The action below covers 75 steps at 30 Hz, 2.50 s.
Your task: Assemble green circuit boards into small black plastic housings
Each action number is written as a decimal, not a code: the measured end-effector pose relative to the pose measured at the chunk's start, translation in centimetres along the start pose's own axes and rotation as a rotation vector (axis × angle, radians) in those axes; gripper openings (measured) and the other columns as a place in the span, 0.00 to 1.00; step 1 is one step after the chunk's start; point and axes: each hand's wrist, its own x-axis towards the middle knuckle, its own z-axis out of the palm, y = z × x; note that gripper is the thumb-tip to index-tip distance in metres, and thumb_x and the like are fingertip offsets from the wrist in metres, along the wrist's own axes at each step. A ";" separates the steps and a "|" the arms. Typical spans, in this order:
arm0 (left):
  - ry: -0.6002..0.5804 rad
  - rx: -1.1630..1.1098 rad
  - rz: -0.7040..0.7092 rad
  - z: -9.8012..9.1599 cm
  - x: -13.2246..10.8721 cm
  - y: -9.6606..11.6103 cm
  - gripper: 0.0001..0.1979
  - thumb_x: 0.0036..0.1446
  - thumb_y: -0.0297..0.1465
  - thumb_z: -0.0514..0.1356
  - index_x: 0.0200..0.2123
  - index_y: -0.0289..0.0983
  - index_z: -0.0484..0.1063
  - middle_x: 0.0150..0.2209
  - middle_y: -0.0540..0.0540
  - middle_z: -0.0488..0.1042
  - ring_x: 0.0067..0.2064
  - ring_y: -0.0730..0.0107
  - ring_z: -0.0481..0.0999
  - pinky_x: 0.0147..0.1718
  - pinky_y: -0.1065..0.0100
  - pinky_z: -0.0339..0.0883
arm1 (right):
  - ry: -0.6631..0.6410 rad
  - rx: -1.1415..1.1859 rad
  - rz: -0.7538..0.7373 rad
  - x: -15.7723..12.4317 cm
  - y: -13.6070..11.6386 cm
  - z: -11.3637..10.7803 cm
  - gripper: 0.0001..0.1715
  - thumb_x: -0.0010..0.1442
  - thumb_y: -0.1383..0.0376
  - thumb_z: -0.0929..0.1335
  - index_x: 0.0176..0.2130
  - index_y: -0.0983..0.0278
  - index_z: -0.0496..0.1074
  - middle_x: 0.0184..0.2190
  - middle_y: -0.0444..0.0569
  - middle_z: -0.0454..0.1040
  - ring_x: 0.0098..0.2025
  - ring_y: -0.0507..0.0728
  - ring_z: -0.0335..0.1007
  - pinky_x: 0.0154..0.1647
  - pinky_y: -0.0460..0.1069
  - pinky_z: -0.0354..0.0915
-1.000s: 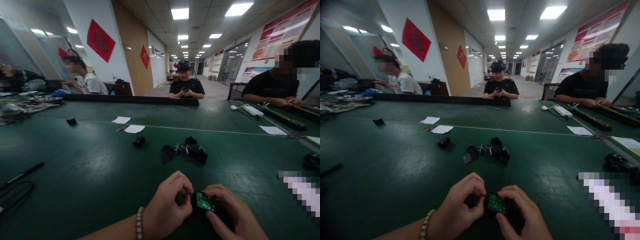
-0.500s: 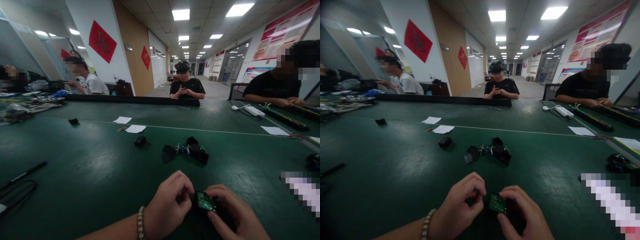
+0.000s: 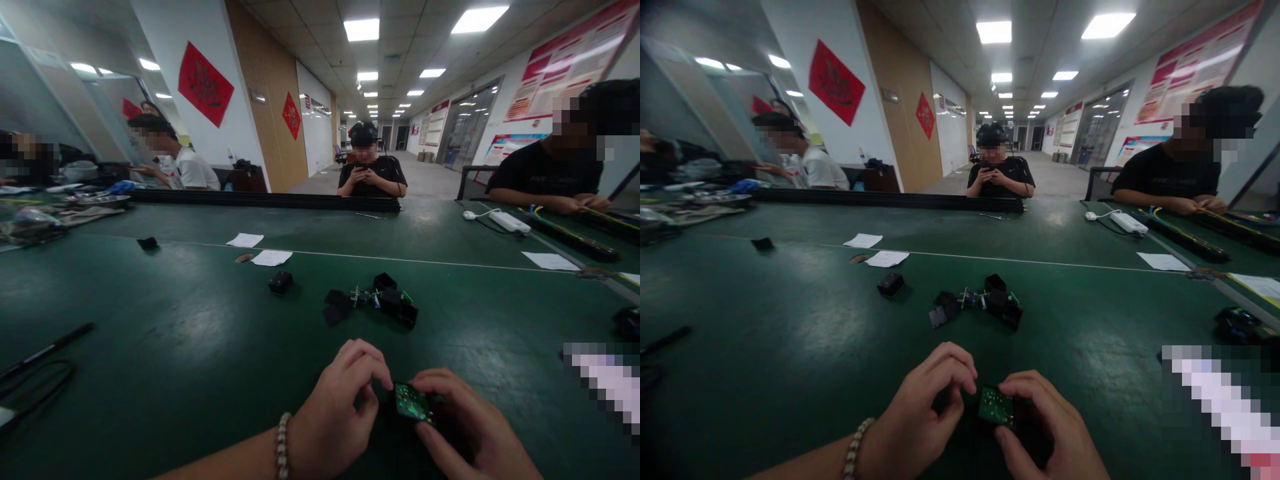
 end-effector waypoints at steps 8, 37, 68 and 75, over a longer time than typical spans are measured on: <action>-0.060 -0.020 0.006 -0.1 -0.1 -0.3 0.26 0.45 0.06 0.50 0.40 0.39 0.68 0.43 0.46 0.73 0.44 0.64 0.74 0.41 0.66 0.70 | 0.005 0.005 -0.030 0.1 -0.1 0.0 0.20 0.60 0.73 0.70 0.51 0.57 0.75 0.46 0.50 0.80 0.43 0.58 0.83 0.40 0.49 0.81; -0.042 -0.038 0.056 0.0 -0.2 -0.2 0.21 0.53 0.08 0.52 0.41 0.38 0.68 0.43 0.45 0.73 0.45 0.65 0.73 0.42 0.67 0.69 | 0.013 0.031 -0.030 0.1 -0.1 0.1 0.21 0.61 0.74 0.69 0.51 0.55 0.73 0.46 0.49 0.79 0.42 0.57 0.83 0.39 0.48 0.81; -0.021 -0.047 0.053 0.1 -0.1 0.0 0.15 0.52 0.14 0.58 0.39 0.39 0.69 0.39 0.47 0.75 0.39 0.69 0.77 0.36 0.71 0.71 | 0.018 0.042 -0.035 0.2 -0.5 0.1 0.20 0.60 0.74 0.69 0.50 0.57 0.74 0.45 0.50 0.80 0.42 0.58 0.83 0.40 0.49 0.81; -0.024 -0.062 0.051 0.0 0.0 0.2 0.14 0.52 0.15 0.59 0.38 0.38 0.69 0.37 0.47 0.74 0.36 0.71 0.75 0.34 0.73 0.70 | 0.016 0.001 -0.003 0.3 -0.9 -0.2 0.17 0.61 0.72 0.70 0.48 0.58 0.76 0.44 0.50 0.81 0.41 0.59 0.84 0.39 0.49 0.81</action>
